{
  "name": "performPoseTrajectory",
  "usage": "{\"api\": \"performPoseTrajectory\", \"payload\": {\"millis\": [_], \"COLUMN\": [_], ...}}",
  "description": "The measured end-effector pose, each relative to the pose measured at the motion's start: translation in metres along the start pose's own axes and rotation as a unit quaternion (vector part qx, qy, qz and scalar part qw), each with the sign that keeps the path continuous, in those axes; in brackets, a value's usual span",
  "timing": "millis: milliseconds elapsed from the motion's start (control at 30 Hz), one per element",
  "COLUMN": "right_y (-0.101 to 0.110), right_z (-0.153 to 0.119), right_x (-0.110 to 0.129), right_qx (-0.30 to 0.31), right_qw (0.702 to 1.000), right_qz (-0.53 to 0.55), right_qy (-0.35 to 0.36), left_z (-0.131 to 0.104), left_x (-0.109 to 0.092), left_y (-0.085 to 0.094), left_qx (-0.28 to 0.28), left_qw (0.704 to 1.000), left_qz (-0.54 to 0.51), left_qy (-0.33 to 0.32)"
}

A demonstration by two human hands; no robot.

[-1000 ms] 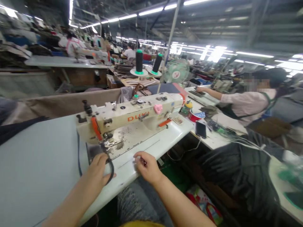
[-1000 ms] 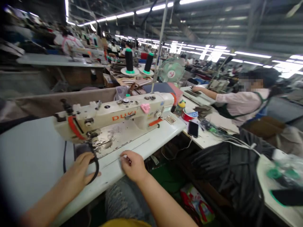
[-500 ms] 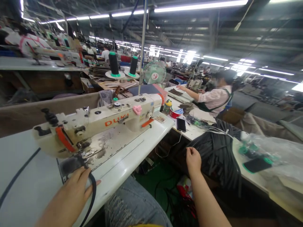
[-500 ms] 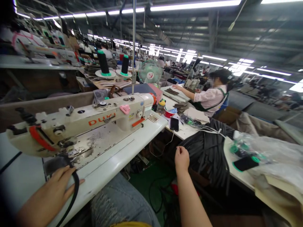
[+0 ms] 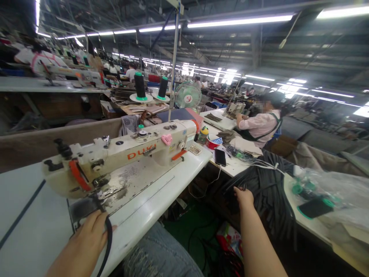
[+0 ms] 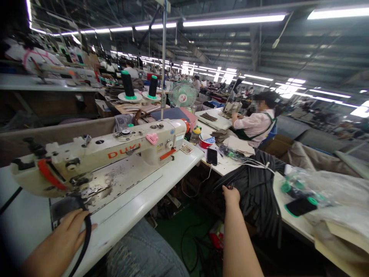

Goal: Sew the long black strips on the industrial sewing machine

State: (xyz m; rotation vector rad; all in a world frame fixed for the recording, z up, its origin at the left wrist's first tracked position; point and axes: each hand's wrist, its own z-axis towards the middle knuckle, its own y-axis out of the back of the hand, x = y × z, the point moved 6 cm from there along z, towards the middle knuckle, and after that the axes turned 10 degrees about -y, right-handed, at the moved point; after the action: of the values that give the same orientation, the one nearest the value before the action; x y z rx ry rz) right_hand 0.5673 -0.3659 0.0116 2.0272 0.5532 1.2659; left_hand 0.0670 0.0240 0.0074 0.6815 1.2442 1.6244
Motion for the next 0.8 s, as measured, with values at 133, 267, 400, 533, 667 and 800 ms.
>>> {"api": "performPoseTrajectory", "payload": {"millis": [133, 267, 400, 533, 667, 800], "right_y": [-0.002, -0.013, -0.055, -0.111, -0.11, -0.082], "right_z": [-0.008, -0.031, -0.086, -0.143, -0.132, -0.096], "right_x": [-0.01, -0.014, -0.034, -0.062, -0.06, -0.034], "right_qx": [0.024, 0.052, 0.101, 0.213, 0.21, 0.162], "right_qw": [0.992, 0.971, 0.954, 0.938, 0.927, 0.917], "right_qz": [0.125, 0.231, 0.279, 0.271, 0.311, 0.364], "right_qy": [0.0, 0.032, 0.052, 0.039, 0.003, 0.013], "left_z": [-0.001, -0.003, -0.006, -0.008, -0.01, -0.012], "left_x": [0.003, -0.001, -0.002, 0.0, -0.002, -0.003], "left_y": [-0.001, 0.0, -0.004, -0.01, -0.01, -0.009], "left_qx": [-0.008, 0.001, -0.007, 0.0, 0.01, 0.016], "left_qw": [1.0, 0.999, 1.0, 1.0, 1.0, 1.0], "left_qz": [-0.018, -0.028, -0.009, 0.008, 0.013, 0.011], "left_qy": [0.022, 0.015, 0.016, 0.013, -0.009, -0.023]}}
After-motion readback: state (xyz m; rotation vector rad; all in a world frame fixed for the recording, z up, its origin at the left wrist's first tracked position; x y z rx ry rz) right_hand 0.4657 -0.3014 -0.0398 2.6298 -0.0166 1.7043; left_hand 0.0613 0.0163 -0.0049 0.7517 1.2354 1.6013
